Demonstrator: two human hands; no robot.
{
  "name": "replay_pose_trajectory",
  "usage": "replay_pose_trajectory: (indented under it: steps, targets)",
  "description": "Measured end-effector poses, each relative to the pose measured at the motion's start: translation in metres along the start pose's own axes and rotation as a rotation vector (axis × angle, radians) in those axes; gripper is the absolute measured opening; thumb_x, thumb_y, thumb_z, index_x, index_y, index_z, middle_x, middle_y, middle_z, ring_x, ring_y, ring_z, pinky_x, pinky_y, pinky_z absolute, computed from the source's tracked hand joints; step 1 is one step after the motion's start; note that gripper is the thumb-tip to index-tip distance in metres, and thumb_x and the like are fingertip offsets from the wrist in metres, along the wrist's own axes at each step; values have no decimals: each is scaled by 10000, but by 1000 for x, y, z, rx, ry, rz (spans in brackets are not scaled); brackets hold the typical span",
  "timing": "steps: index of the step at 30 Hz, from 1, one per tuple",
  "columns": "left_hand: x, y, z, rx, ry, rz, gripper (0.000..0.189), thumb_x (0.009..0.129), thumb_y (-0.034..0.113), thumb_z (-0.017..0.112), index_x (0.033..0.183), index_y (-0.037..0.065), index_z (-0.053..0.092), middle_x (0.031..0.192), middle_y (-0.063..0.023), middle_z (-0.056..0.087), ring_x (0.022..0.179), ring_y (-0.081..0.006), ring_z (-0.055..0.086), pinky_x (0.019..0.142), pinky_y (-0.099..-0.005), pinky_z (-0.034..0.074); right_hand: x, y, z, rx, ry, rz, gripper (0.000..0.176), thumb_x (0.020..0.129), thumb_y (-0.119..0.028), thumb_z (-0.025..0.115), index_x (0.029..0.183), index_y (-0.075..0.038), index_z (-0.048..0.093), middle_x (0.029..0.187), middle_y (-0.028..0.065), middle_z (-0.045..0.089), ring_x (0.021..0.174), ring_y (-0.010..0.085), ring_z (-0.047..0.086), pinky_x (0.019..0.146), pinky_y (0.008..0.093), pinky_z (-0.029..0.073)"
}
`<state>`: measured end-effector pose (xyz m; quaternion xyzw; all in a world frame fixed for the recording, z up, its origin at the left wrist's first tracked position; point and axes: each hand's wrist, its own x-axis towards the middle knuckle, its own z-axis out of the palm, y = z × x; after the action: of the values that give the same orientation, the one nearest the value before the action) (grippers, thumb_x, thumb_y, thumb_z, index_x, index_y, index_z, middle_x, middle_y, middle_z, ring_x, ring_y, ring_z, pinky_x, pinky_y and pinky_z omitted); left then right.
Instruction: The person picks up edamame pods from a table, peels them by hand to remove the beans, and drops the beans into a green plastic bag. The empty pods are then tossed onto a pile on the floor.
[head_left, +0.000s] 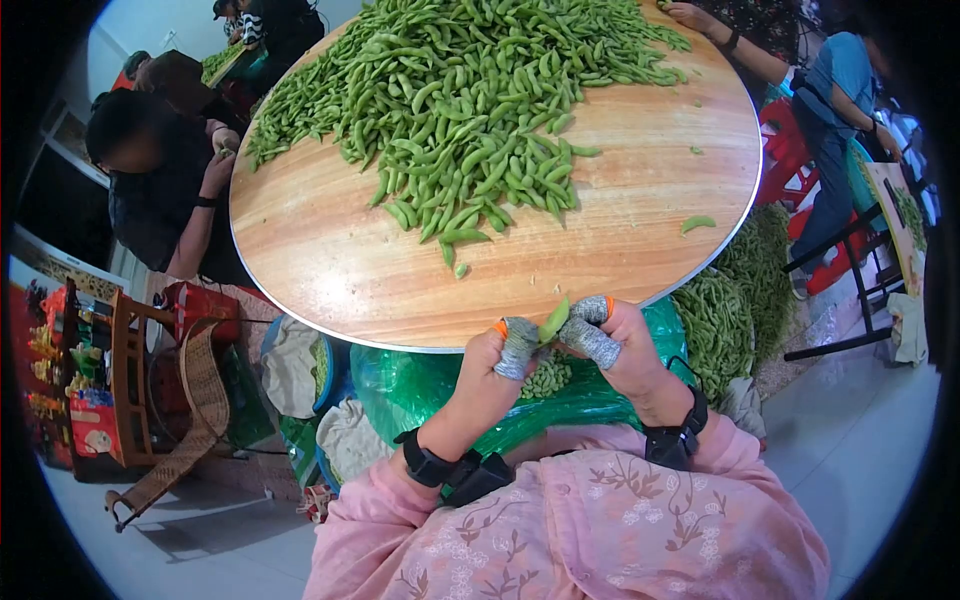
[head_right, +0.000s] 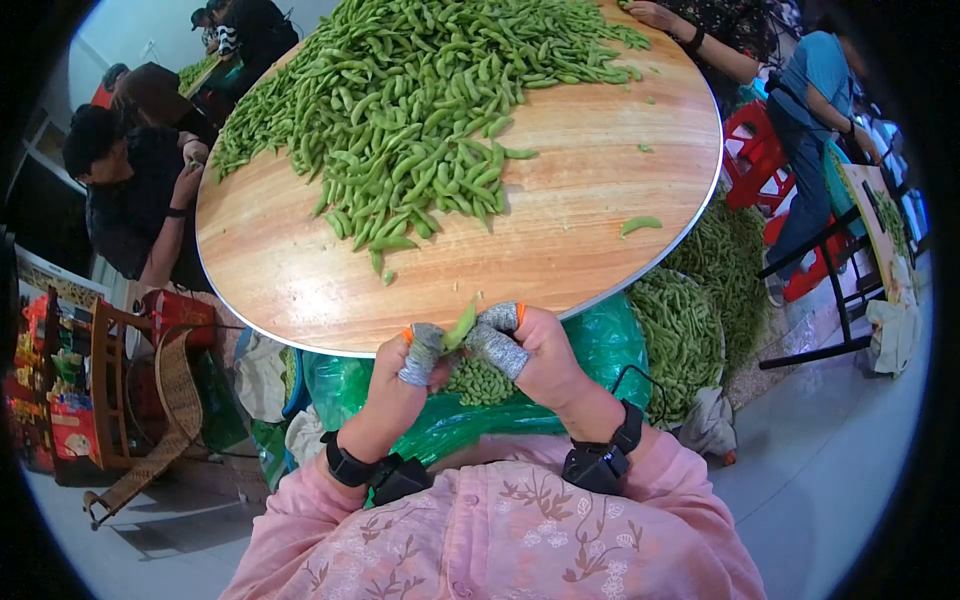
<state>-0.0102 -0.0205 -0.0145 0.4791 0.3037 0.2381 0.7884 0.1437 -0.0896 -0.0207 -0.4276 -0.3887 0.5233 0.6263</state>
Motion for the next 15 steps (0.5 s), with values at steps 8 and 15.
replay_pose_trajectory:
  steps: [8, 15]
  targets:
    - [7, 17, 5, 428, -166, 249, 136, 835, 157, 543, 858, 31, 498, 683, 12, 500, 583, -46, 447, 511, -180, 359, -2, -13, -1, -218, -40, -23, 35, 794, -20, 541, 810, 5, 559, 738, -17, 557, 672, 48, 474, 596, 205, 403]
    - [3, 17, 2, 321, -189, 131, 149, 860, 183, 507, 815, 45, 477, 632, 28, 457, 487, -50, 387, 441, -188, 299, -2, -11, -2, -256, -72, -59, 29, 779, -13, 551, 800, 7, 555, 717, -19, 534, 643, 45, 450, 558, 205, 386]
